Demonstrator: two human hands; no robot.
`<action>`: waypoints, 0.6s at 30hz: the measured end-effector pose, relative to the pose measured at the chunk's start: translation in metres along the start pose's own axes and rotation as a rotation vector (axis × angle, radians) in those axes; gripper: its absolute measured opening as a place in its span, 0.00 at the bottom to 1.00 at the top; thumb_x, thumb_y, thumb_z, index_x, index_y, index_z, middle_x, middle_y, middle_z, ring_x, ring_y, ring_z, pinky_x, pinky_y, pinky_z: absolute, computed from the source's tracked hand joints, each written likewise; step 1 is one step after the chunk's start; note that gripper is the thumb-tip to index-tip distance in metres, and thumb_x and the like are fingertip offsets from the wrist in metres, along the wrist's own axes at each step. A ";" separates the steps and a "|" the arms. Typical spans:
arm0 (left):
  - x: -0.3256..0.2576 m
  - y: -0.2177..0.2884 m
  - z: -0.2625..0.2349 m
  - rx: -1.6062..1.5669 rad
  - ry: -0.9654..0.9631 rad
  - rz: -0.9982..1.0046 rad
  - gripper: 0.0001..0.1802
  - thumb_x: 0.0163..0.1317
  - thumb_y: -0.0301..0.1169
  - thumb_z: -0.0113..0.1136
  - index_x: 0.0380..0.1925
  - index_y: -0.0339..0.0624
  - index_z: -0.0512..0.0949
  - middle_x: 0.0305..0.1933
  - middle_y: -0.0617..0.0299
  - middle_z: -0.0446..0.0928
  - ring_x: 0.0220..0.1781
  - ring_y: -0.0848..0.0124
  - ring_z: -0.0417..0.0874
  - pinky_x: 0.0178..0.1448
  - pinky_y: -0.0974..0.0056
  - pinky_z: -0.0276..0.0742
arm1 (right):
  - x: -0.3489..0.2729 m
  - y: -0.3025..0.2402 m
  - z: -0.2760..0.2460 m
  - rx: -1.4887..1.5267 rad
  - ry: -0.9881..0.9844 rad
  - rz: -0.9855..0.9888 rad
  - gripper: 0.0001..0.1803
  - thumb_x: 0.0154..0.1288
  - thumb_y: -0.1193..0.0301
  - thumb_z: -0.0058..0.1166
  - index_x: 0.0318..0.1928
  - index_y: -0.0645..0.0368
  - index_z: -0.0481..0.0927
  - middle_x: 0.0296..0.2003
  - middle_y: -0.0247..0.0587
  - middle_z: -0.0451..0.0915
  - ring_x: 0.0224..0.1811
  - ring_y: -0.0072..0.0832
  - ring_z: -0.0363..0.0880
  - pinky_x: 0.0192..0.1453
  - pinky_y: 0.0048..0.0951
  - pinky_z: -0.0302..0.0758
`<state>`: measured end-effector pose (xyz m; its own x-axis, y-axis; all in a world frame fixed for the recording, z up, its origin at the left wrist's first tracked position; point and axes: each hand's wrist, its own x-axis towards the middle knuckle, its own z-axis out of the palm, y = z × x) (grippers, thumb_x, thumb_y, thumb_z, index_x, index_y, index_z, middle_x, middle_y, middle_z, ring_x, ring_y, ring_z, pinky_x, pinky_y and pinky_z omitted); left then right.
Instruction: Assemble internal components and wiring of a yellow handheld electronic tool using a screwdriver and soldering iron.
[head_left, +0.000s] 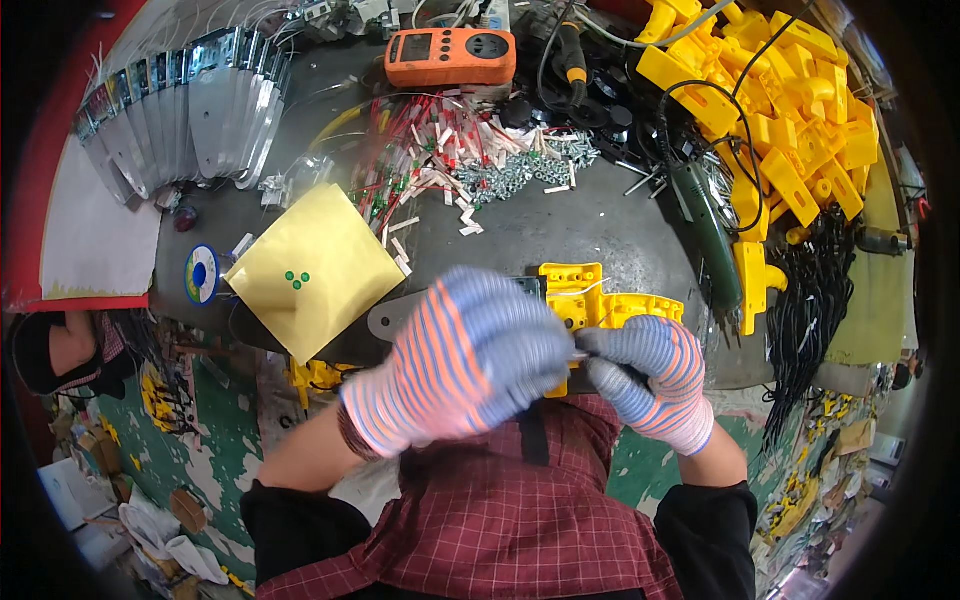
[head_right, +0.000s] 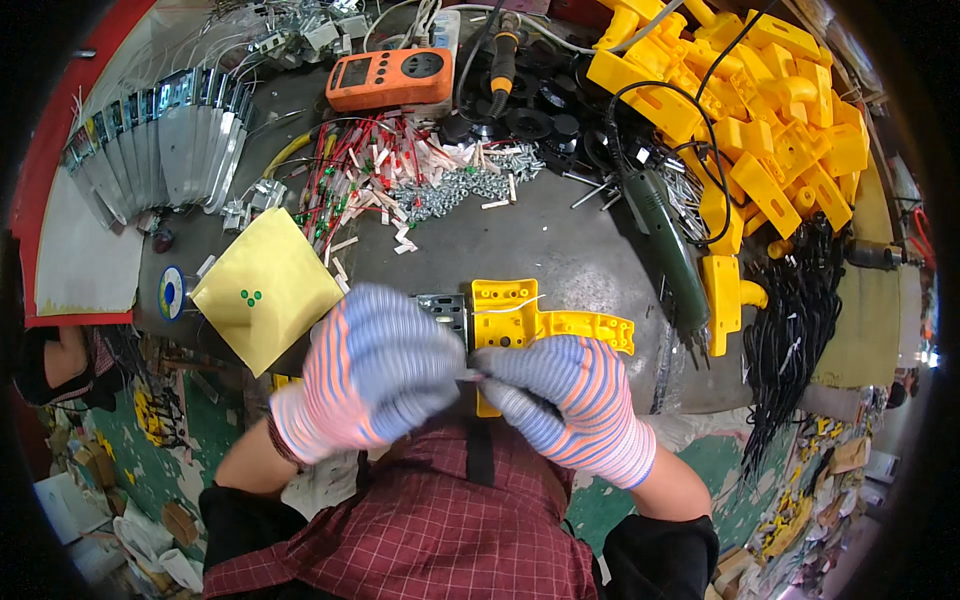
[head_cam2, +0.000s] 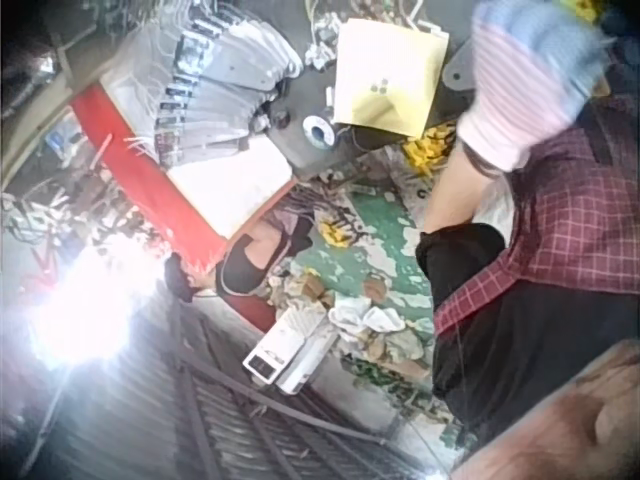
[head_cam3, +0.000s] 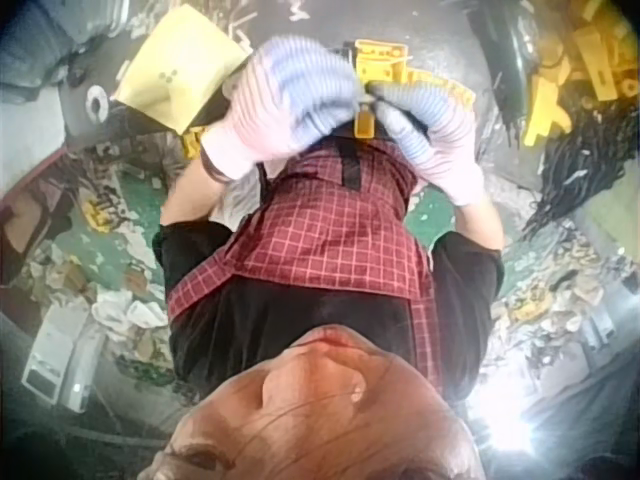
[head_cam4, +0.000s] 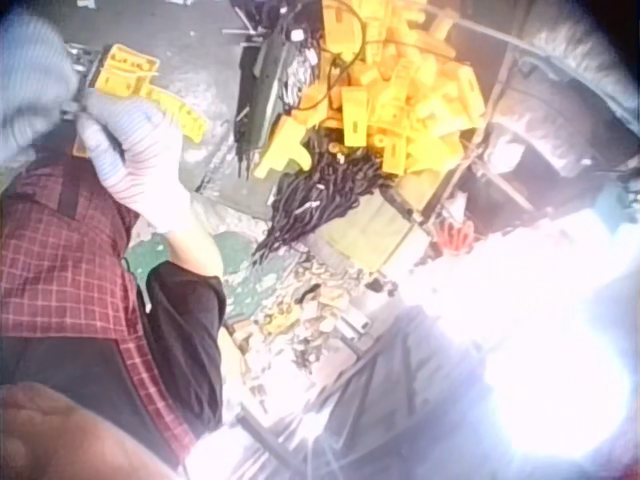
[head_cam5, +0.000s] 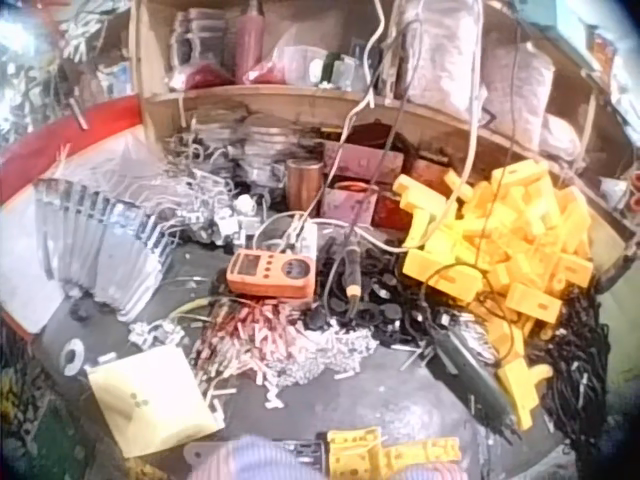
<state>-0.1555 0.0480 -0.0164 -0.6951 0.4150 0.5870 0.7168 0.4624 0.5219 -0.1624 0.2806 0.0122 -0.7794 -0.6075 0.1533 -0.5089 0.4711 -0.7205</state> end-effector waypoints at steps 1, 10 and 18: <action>0.008 -0.013 -0.003 -0.043 -0.098 -0.008 0.11 0.52 0.30 0.64 0.37 0.50 0.82 0.40 0.60 0.80 0.43 0.58 0.79 0.46 0.56 0.74 | -0.004 0.003 0.002 0.085 0.049 0.068 0.11 0.57 0.72 0.65 0.42 0.58 0.86 0.31 0.42 0.85 0.31 0.35 0.84 0.36 0.32 0.79; 0.094 -0.145 -0.011 1.014 -0.493 -0.180 0.20 0.55 0.30 0.62 0.50 0.54 0.81 0.49 0.56 0.78 0.52 0.57 0.79 0.55 0.55 0.76 | -0.031 0.015 0.003 0.181 0.122 0.134 0.12 0.56 0.71 0.67 0.42 0.56 0.88 0.28 0.42 0.84 0.28 0.34 0.84 0.33 0.30 0.77; 0.115 -0.154 -0.004 1.022 -0.668 -0.013 0.17 0.51 0.28 0.64 0.44 0.51 0.82 0.46 0.56 0.77 0.52 0.56 0.78 0.53 0.53 0.76 | -0.052 0.018 0.005 0.215 0.220 0.179 0.09 0.59 0.75 0.62 0.41 0.61 0.85 0.33 0.41 0.87 0.31 0.28 0.85 0.38 0.27 0.78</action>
<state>-0.3459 0.0212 -0.0266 -0.8089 0.5879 -0.0049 0.5458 0.7478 -0.3780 -0.1289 0.3176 -0.0128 -0.9215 -0.3637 0.1366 -0.2862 0.3979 -0.8716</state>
